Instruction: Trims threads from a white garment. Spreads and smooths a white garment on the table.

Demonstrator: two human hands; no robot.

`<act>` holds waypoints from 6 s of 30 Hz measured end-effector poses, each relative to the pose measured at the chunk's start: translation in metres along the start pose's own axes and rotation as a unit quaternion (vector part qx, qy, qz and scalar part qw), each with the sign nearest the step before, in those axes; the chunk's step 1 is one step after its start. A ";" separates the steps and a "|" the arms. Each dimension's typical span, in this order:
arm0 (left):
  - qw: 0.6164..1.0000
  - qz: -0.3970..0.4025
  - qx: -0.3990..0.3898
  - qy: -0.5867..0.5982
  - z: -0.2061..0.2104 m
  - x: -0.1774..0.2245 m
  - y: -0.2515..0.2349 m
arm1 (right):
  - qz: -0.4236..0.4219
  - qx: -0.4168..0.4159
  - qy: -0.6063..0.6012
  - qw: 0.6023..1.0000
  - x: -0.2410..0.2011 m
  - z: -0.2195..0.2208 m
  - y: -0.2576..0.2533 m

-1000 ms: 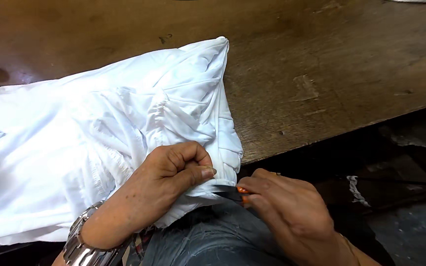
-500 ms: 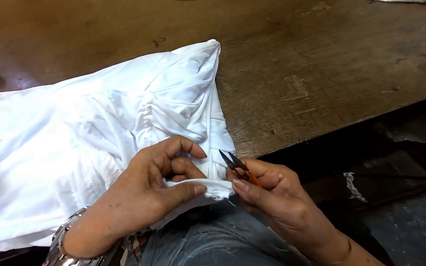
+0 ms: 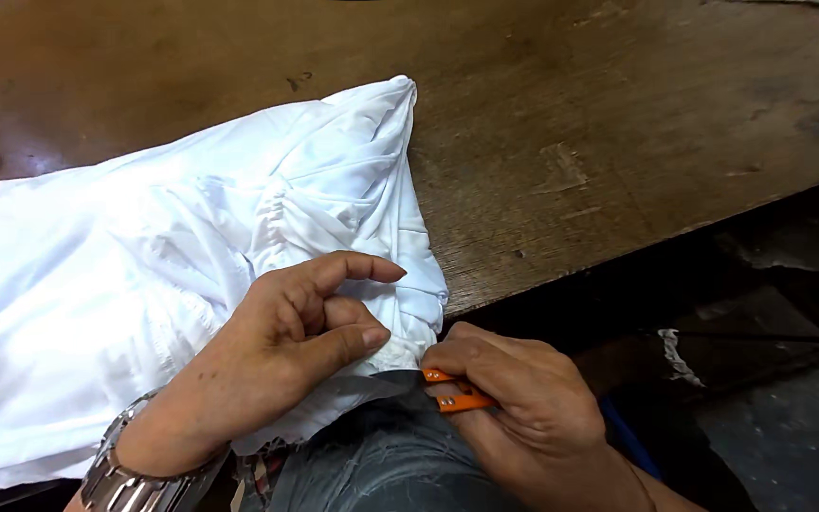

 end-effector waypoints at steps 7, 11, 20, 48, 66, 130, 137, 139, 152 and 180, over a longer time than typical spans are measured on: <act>1.000 -0.003 0.013 0.013 -0.002 -0.001 0.001 | -0.073 -0.231 -0.053 0.969 -0.014 0.004 0.028; 1.000 -0.009 0.000 0.016 -0.002 0.000 0.001 | -0.058 -0.091 0.159 0.981 -0.007 -0.022 0.018; 1.000 -0.015 -0.006 0.021 -0.003 -0.002 0.001 | -0.147 -0.018 0.242 0.959 -0.005 -0.028 0.010; 0.997 -0.054 0.014 0.048 -0.001 -0.009 -0.005 | -0.080 -0.026 0.109 0.990 -0.003 -0.029 0.000; 0.999 0.029 0.023 -0.025 -0.001 0.000 0.008 | 0.008 -0.104 -0.114 0.988 -0.004 0.011 0.024; 0.997 0.024 0.073 -0.014 -0.016 0.010 0.019 | -0.115 -0.022 0.170 0.978 -0.011 -0.010 -0.003; 0.997 0.007 0.077 -0.005 -0.016 0.007 0.016 | -0.144 -0.008 0.187 0.972 -0.014 -0.010 -0.002; 0.997 -0.002 0.076 0.004 -0.016 0.005 0.016 | -0.152 -0.011 0.189 0.970 -0.014 -0.010 -0.001; 0.998 -0.015 0.068 0.007 -0.013 0.002 0.014 | -0.165 -0.004 0.177 0.970 -0.019 -0.001 -0.006; 0.998 -0.010 0.029 0.063 -0.021 0.005 0.020 | 0.287 -0.018 -0.247 0.925 0.043 0.006 -0.003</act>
Point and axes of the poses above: each hand's wrist, its own y-axis away from the middle knuckle, its own z-axis out of the palm, x = y × z, the point moved 6 cm from there along -y, towards the middle knuckle, and after that the axes turned 11 degrees about x, right-handed, at the moved point
